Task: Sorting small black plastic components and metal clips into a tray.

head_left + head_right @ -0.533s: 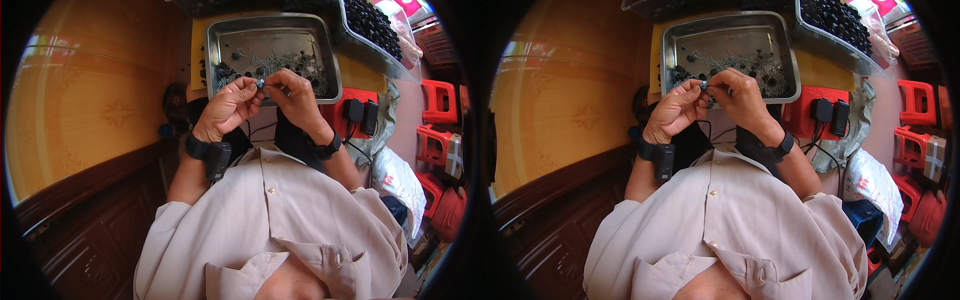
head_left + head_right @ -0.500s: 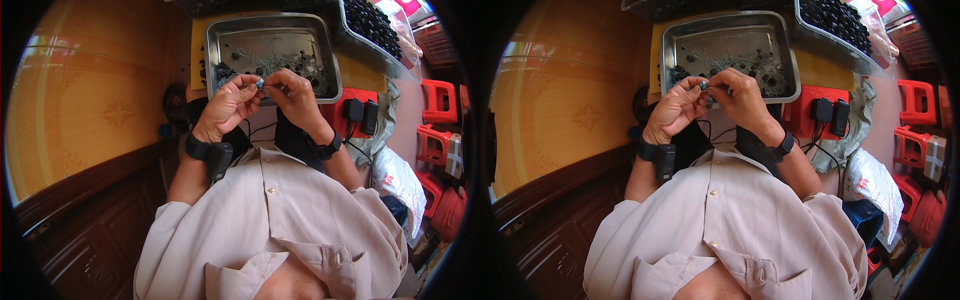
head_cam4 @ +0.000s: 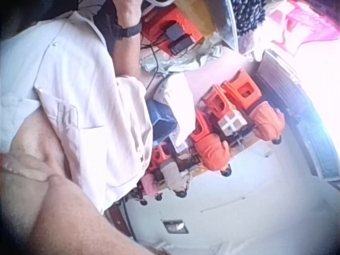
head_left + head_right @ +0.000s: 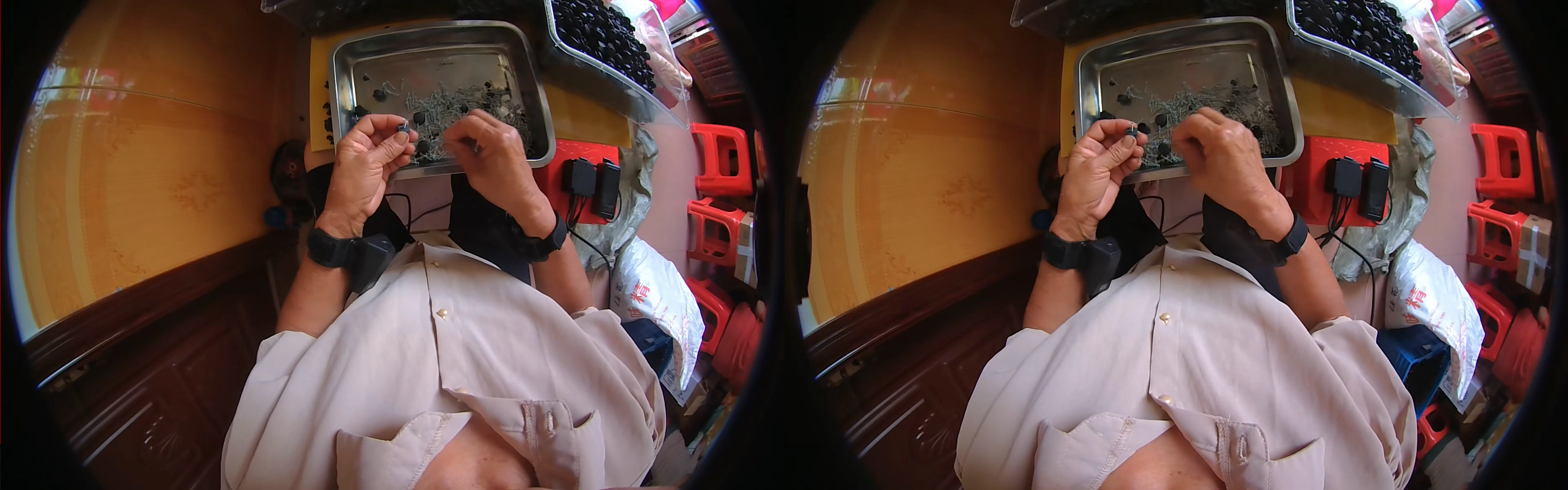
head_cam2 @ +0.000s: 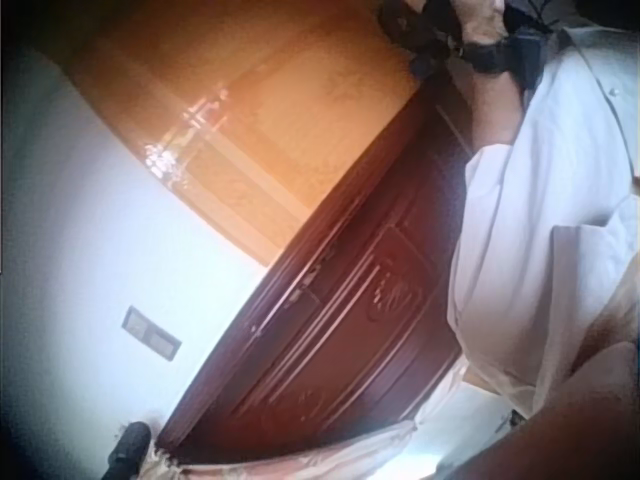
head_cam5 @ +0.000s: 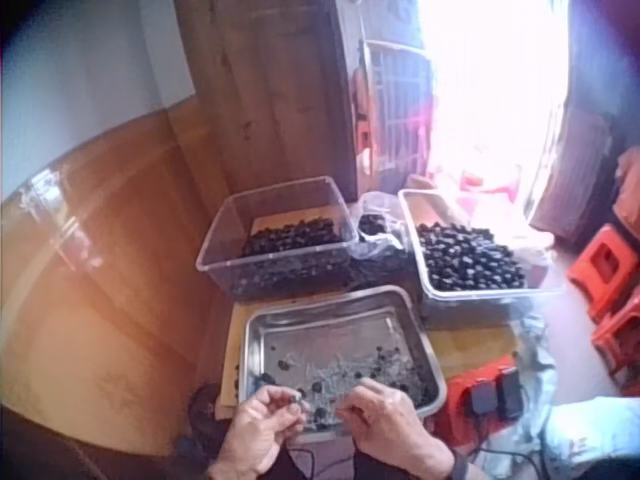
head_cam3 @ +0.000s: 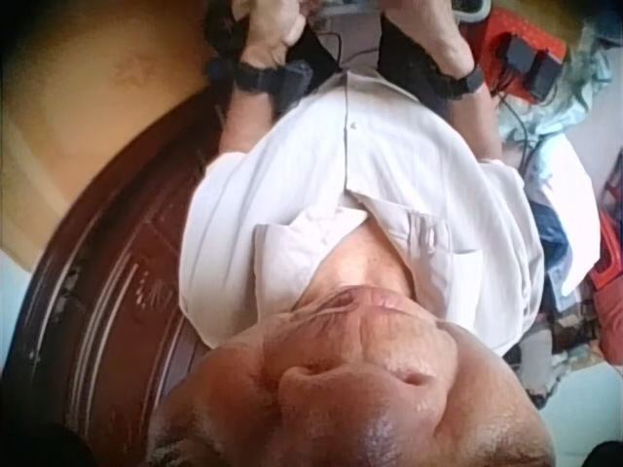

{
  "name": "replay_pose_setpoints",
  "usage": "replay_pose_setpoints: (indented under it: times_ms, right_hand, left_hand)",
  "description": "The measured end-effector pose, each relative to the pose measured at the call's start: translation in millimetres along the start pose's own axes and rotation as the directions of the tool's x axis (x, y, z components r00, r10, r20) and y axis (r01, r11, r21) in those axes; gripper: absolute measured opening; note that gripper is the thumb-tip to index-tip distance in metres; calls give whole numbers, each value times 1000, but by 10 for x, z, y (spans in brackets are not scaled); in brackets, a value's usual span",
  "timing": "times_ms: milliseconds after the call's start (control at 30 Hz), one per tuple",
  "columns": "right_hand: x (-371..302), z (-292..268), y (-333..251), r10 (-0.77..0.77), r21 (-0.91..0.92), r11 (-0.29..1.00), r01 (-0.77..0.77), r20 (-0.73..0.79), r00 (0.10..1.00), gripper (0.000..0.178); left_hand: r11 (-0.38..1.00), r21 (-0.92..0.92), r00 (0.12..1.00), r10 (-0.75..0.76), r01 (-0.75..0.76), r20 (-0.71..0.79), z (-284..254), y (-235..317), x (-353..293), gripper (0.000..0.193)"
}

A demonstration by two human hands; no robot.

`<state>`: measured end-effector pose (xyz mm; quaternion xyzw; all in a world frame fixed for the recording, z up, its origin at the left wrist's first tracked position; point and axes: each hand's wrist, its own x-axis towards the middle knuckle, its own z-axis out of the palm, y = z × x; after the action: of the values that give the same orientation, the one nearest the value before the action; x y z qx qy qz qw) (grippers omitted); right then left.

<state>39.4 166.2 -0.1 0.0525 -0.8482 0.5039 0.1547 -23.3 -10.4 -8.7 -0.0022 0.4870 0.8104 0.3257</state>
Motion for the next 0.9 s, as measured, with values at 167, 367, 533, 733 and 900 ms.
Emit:
replay_pose_setpoints:
  times_ms: [167, 367, 533, 733, 900]
  right_hand:
    - [-54, -25, 142, 153, -17, 987, -160, -198, 968, 16]
    - [-116, -62, 152, 442, 828, 138, -543, 440, 782, 15]
    - [-146, -117, 265, 362, 825, -206, -527, 564, 742, 12]
    - [-145, -234, 312, 392, 940, -146, -307, 340, 855, 8]
    - [-179, -265, 372, 455, 968, 51, -248, 198, 868, 10]
  left_hand:
    - [949, 302, 996, 90, -89, 9, 173, 33, 31, 17]
    - [887, 430, 985, 129, -166, 115, 395, 8, 109, 16]
    - [869, 475, 971, 27, -141, 239, 411, 155, 187, 19]
    - [472, 865, 984, 34, -172, 177, 123, 214, 550, 34]
    - [33, 980, 979, 62, -197, 195, 78, 49, 738, 28]
